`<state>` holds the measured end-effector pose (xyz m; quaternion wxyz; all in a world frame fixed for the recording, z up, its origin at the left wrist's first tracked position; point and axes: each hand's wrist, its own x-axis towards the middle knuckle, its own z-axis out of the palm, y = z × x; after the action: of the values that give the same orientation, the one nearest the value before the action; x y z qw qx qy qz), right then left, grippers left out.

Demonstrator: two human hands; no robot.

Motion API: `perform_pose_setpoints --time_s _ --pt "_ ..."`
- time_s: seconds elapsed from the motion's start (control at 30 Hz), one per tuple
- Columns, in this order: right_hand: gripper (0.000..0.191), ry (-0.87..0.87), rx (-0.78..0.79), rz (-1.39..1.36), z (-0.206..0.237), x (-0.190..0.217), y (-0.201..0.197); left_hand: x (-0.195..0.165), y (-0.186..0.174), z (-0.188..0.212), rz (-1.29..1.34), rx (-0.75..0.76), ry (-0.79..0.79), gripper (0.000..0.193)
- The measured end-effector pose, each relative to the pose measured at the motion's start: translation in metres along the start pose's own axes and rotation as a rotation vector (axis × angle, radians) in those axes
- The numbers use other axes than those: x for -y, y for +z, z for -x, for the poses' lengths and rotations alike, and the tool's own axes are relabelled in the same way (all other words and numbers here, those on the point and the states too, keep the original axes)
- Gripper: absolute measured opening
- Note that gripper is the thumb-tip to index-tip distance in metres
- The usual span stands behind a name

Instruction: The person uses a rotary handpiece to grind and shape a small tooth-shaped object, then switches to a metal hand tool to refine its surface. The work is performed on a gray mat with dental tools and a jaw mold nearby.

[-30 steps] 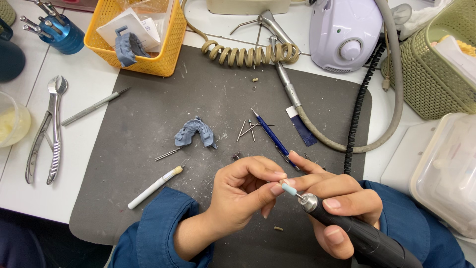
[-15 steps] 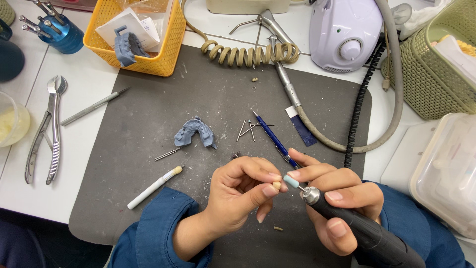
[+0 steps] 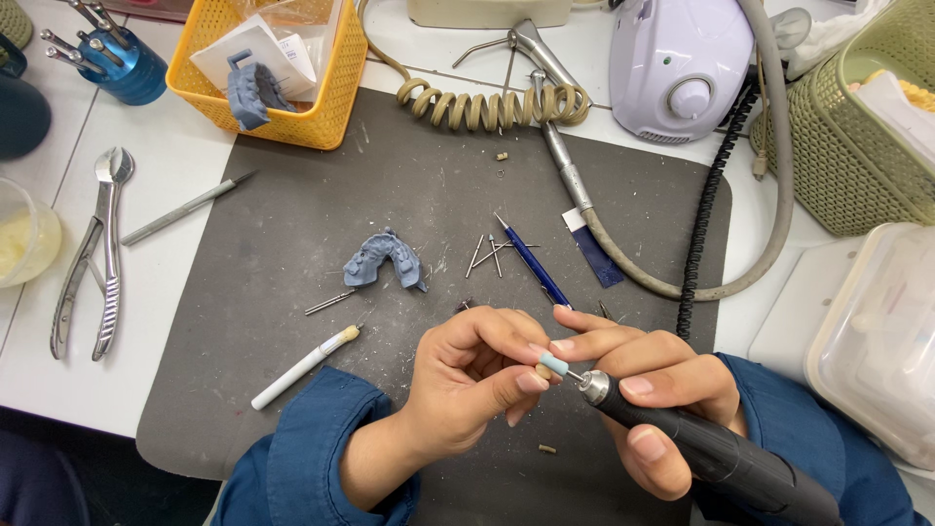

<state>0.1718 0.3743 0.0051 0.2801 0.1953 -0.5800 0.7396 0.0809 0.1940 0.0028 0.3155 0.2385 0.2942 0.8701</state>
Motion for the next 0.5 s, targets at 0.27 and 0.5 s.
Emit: perform_pose_setpoints --time_s 0.27,0.5 --pt "0.03 -0.01 0.022 0.02 -0.0018 0.0008 -0.0009 -0.0005 0.0011 -0.0008 -0.015 0.009 0.011 0.011" --pt "0.029 -0.025 0.012 0.042 -0.0043 -0.0001 0.0013 -0.0024 0.0025 -0.001 -0.019 -0.007 0.006 0.012"
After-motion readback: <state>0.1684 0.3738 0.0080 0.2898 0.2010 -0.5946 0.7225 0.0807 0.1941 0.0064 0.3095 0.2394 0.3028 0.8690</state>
